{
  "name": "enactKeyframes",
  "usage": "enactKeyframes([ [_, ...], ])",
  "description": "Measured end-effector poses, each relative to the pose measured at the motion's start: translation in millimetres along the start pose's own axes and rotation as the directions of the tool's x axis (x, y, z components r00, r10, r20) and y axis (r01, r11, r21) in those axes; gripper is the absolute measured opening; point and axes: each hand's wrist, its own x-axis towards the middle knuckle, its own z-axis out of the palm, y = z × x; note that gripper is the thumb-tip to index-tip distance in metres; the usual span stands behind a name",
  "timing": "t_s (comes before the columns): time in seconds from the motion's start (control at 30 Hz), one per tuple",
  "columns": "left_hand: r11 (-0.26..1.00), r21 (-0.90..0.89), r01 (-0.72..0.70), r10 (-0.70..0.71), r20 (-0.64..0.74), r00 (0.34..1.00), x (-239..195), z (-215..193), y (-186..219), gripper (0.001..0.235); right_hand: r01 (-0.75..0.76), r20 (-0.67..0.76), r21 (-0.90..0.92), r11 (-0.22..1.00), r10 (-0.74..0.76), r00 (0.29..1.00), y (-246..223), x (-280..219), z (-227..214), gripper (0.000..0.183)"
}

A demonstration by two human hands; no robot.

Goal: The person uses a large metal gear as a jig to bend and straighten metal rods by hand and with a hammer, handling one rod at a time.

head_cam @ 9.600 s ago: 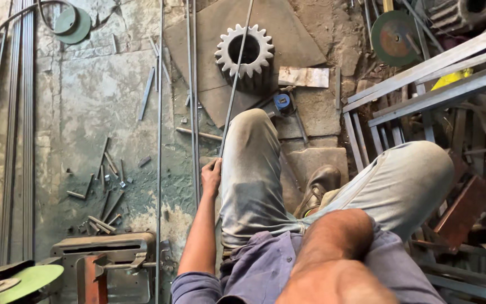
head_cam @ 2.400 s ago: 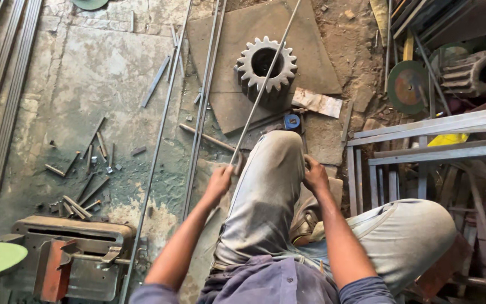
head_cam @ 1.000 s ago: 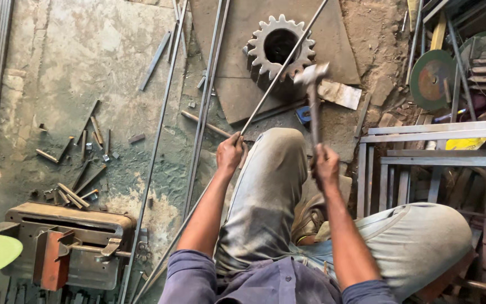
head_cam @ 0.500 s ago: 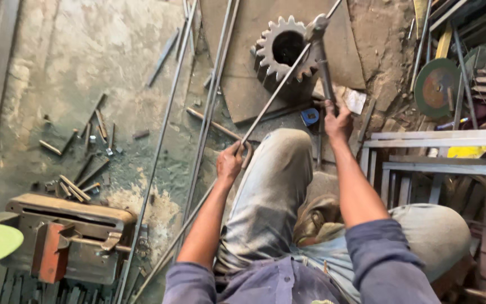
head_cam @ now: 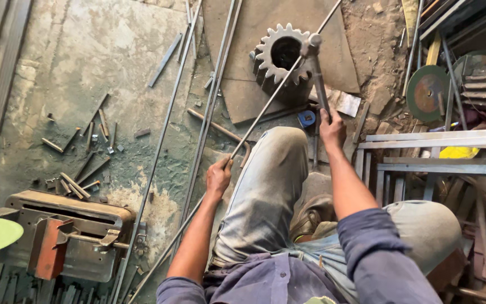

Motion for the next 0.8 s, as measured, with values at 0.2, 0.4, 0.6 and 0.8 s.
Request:
enactKeyframes([
  [0.2, 0.978, 0.208, -0.022, 0.024, -0.007, 1.000, 2, -63, 65, 0.028, -0.036, -0.001, 0.013, 0.999, 0.036, 0.999, 31, -26, 8, 0.040],
  [0.4, 0.764, 0.613, -0.200, 0.191, 0.081, 0.978, 33, -147, 221, 0.023, -0.009, 0.086, 0.078, 0.997, 0.002, 0.996, 46, -74, 6, 0.044],
  [0.6, 0.506, 0.659, -0.556, 0.771, -0.057, 0.634, 19, -148, 369, 0.007, -0.090, 0.224, 0.108, 0.990, 0.064, 0.972, 64, -125, 25, 0.040],
  [0.8, 0.038, 0.977, -0.210, 0.871, 0.071, 0.486, -4, -102, 441, 0.015, -0.034, 0.348, -0.198, 0.980, 0.103, 0.932, 69, -144, 27, 0.038],
])
